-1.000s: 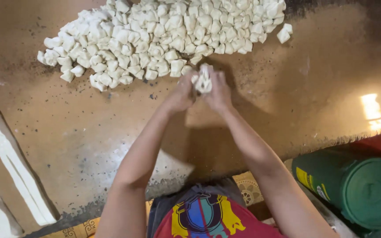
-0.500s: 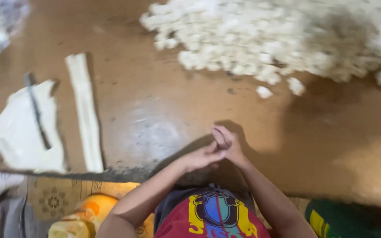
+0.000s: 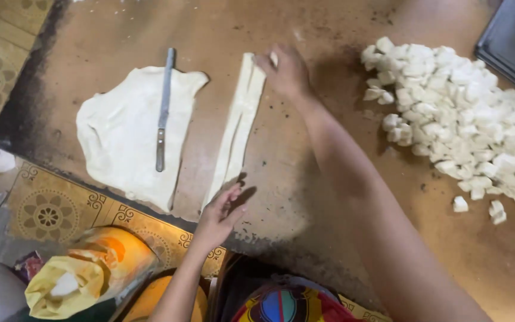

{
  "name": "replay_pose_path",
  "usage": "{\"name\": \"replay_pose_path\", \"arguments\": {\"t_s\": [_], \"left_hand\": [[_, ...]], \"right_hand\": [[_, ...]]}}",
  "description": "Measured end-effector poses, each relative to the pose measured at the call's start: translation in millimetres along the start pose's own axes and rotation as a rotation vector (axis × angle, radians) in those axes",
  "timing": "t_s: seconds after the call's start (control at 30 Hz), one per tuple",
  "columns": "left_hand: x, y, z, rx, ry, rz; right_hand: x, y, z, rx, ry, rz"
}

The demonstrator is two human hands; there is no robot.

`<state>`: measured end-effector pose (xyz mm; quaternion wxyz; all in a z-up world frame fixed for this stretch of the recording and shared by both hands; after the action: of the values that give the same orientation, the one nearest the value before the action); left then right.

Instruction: Cutting dough into strips and portioning it into small pieces for baking

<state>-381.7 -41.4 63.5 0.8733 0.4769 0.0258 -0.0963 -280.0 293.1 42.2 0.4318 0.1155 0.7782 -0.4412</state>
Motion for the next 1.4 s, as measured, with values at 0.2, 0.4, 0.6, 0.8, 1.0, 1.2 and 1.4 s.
{"name": "replay_pose_path", "arguments": {"t_s": [0.2, 0.4, 0.6, 0.8, 1.0, 1.2, 1.4], "left_hand": [[-30.2, -8.9, 4.4, 0.013, 0.179, 0.101], [-28.5, 65.0, -114.4, 0.899, 0.048, -0.333], [-30.6, 22.4, -151.8, 0.746, -0.234, -0.604], [17.0, -18.8, -41.5, 0.22, -0.222, -1.044], [167.5, -14.1, 33.2, -0.131, -0.551, -0.993], [165.2, 81.1, 27.5, 0.354, -0.106, -1.16], [206.7, 71.7, 18.6, 0.353, -0.02, -1.775]], "right_hand": [[53.3, 49.9, 6.7, 0.376, -0.33, 0.03], [45.4, -50.0, 170.1, -0.27, -0.313, 0.13], [-156.2, -152.6, 283.0, -0.253, -0.53, -0.906], [-332.7, -92.7, 390.0, -0.26, 0.151, -0.938], [-347.6, -1.0, 476.5, -0.042, 0.346, -0.963], [-355.0, 12.9, 510.8, 0.15, 0.496, -0.273], [-334.7, -55.6, 496.2, -0.025, 0.745, -0.659]]}}
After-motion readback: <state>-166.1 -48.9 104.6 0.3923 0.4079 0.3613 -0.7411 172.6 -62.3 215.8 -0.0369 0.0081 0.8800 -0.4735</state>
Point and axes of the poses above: each hand's wrist, its own z-axis away from the middle knuckle, its own x-axis out of the palm, y = z × x, the point moved 5 cm from there along -z, towards the middle knuckle, and after that the axes turned 7 degrees about -y, right-handed, at the moved point
